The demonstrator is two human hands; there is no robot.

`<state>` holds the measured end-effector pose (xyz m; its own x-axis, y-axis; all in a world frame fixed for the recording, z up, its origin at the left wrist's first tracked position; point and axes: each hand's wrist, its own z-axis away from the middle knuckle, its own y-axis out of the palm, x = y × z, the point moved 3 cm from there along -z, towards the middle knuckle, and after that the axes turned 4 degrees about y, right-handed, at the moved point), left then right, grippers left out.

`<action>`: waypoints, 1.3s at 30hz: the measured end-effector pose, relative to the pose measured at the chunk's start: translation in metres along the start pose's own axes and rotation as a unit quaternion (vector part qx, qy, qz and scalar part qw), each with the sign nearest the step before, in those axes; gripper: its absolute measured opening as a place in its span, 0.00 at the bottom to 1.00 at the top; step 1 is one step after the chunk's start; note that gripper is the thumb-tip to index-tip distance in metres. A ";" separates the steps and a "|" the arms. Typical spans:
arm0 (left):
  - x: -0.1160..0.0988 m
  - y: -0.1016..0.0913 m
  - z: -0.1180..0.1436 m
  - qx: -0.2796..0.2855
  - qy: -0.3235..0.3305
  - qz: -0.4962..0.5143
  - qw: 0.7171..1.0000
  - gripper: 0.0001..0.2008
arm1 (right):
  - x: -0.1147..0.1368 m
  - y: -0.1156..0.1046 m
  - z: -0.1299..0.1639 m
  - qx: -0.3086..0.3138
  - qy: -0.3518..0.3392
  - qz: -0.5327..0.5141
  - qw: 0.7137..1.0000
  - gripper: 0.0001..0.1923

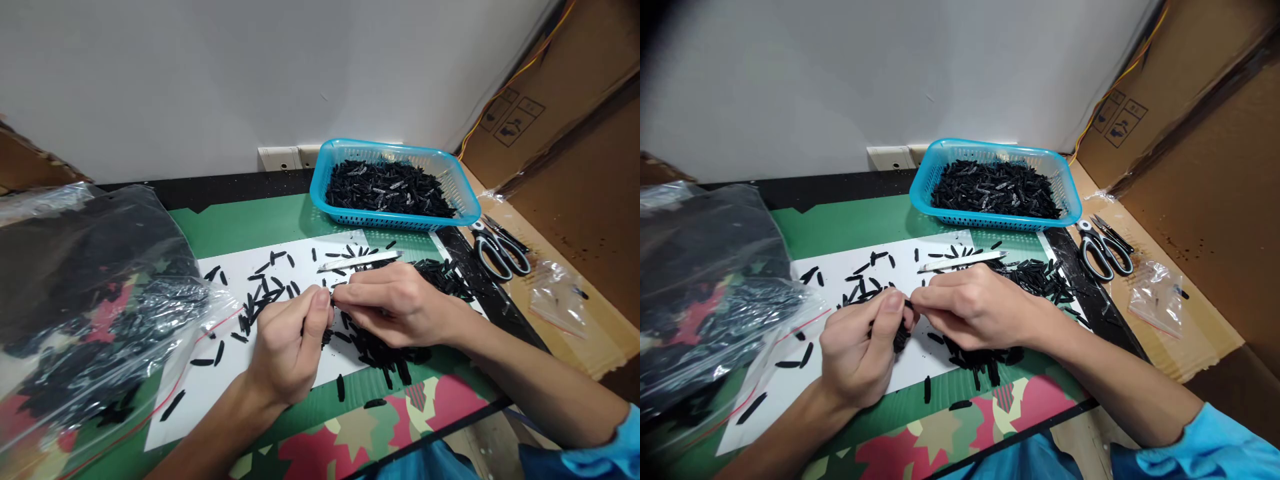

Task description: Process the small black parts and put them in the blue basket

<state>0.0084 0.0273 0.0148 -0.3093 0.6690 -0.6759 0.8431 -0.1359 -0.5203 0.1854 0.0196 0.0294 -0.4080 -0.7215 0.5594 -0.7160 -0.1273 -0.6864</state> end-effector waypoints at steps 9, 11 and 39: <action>-0.004 0.003 -0.001 -0.013 -0.023 0.028 0.999 0.18 | 0.004 0.006 -0.005 -0.120 0.054 -0.058 0.990 0.11; -0.003 0.004 0.001 -0.015 -0.060 0.066 0.996 0.20 | 0.004 0.004 -0.006 -0.140 0.075 -0.078 0.984 0.11; -0.004 0.002 0.001 -0.016 -0.008 0.128 0.992 0.21 | -0.003 -0.008 -0.008 0.057 0.157 -0.205 0.964 0.13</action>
<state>0.0114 0.0237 0.0163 -0.0901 0.6045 -0.7915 0.9079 -0.2768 -0.3147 0.1881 0.0277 0.0372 -0.2680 -0.3549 0.8957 -0.7938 -0.4455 -0.4141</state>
